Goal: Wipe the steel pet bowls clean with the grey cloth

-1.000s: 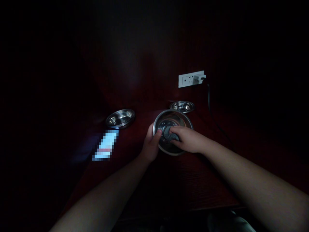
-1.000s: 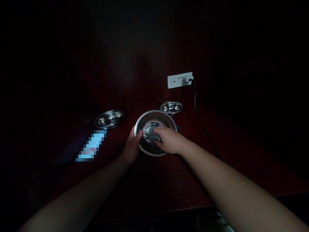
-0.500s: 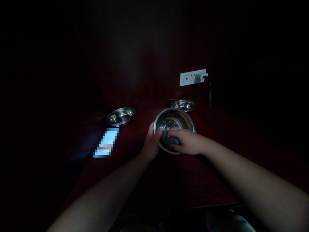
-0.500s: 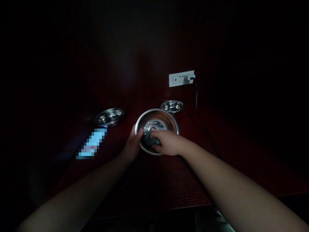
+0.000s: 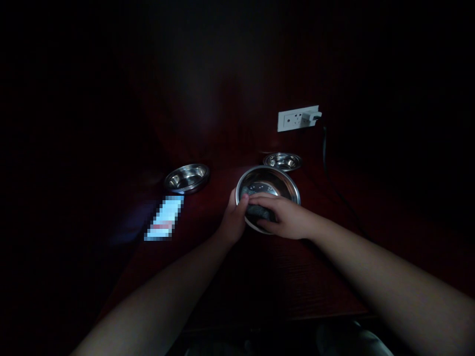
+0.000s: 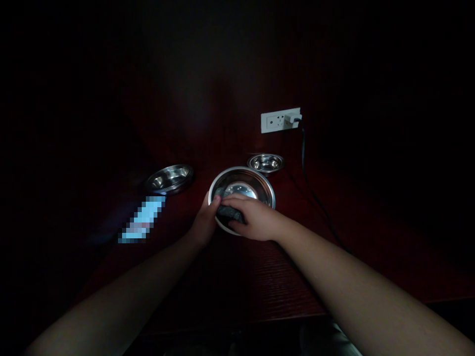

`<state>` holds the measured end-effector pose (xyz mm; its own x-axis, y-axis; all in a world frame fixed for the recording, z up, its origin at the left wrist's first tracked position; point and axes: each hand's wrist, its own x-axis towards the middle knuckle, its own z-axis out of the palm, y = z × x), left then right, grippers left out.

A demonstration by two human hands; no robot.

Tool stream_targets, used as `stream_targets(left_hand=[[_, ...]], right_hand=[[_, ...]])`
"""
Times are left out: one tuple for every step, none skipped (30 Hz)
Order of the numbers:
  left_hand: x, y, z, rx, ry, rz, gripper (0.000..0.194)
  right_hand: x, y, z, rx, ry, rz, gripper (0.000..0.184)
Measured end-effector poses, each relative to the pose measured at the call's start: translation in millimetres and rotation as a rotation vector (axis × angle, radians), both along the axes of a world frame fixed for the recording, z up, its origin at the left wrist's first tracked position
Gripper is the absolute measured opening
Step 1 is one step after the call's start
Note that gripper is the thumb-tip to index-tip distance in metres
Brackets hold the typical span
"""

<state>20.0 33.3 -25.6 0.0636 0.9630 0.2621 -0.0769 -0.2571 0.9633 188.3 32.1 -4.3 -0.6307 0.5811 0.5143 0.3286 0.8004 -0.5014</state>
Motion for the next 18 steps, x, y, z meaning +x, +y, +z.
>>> stream_targets(left_hand=[[-0.1, -0.1, 0.1, -0.017, 0.003, 0.006, 0.042], [-0.1, -0.3, 0.2, -0.033, 0.004, 0.012, 0.041], [-0.1, -0.4, 0.1, -0.043, 0.005, 0.018, 0.041], [-0.1, -0.4, 0.0, -0.052, 0.007, 0.020, 0.040], [0.0, -0.5, -0.1, -0.057, 0.008, 0.023, 0.040], [0.2, -0.6, 0.0, -0.059, 0.008, 0.024, 0.039], [0.4, -0.7, 0.1, -0.060, 0.009, 0.024, 0.039], [0.6, -1.0, 0.4, -0.060, 0.007, 0.024, 0.039], [0.8, -1.3, 0.9, -0.060, 0.004, 0.023, 0.038], [1.0, -1.6, 1.3, -0.062, 0.000, 0.022, 0.038], [1.1, -1.9, 1.8, -0.065, -0.003, 0.020, 0.038], [1.2, -2.2, 2.1, -0.070, -0.006, 0.017, 0.038], [1.2, -2.4, 2.3, -0.075, -0.007, 0.015, 0.038], [1.2, -2.4, 2.3, -0.076, -0.008, 0.013, 0.037], [1.2, -2.3, 2.1, -0.074, -0.008, 0.010, 0.038], [1.3, -2.2, 1.6, -0.069, -0.013, 0.009, 0.038], [1.3, -2.0, 1.1, -0.068, -0.021, 0.006, 0.039], [1.4, -1.8, 0.5, -0.070, -0.032, 0.002, 0.040]], right_hand=[[-0.1, 0.4, -1.3, 0.005, 0.010, -0.002, 0.054], [-0.2, 0.8, -2.4, 0.007, 0.010, -0.001, 0.056], [-0.1, 1.2, -3.3, 0.007, 0.003, 0.003, 0.057], [0.1, 1.5, -4.1, 0.008, -0.008, 0.011, 0.057], [0.2, 1.8, -4.6, 0.009, -0.017, 0.019, 0.056], [0.4, 2.1, -5.0, 0.013, -0.024, 0.022, 0.056], [0.5, 2.5, -5.3, 0.019, -0.030, 0.019, 0.056], [0.7, 2.8, -5.6, 0.025, -0.036, 0.012, 0.057], [0.8, 3.2, -5.7, 0.031, -0.044, 0.001, 0.058], [0.9, 3.6, -5.8, 0.037, -0.052, -0.013, 0.058], [1.0, 3.9, -5.7, 0.041, -0.059, -0.027, 0.059], [1.1, 4.0, -5.4, 0.041, -0.066, -0.038, 0.060], [1.1, 4.1, -4.9, 0.039, -0.070, -0.044, 0.060], [1.2, 4.1, -4.3, 0.035, -0.071, -0.046, 0.059], [1.3, 4.0, -3.5, 0.029, -0.069, -0.044, 0.058], [1.4, 3.8, -2.7, 0.022, -0.066, -0.039, 0.057], [1.6, 3.6, -1.8, 0.014, -0.064, -0.031, 0.055], [1.8, 3.4, -1.0, 0.006, -0.061, -0.023, 0.052]])
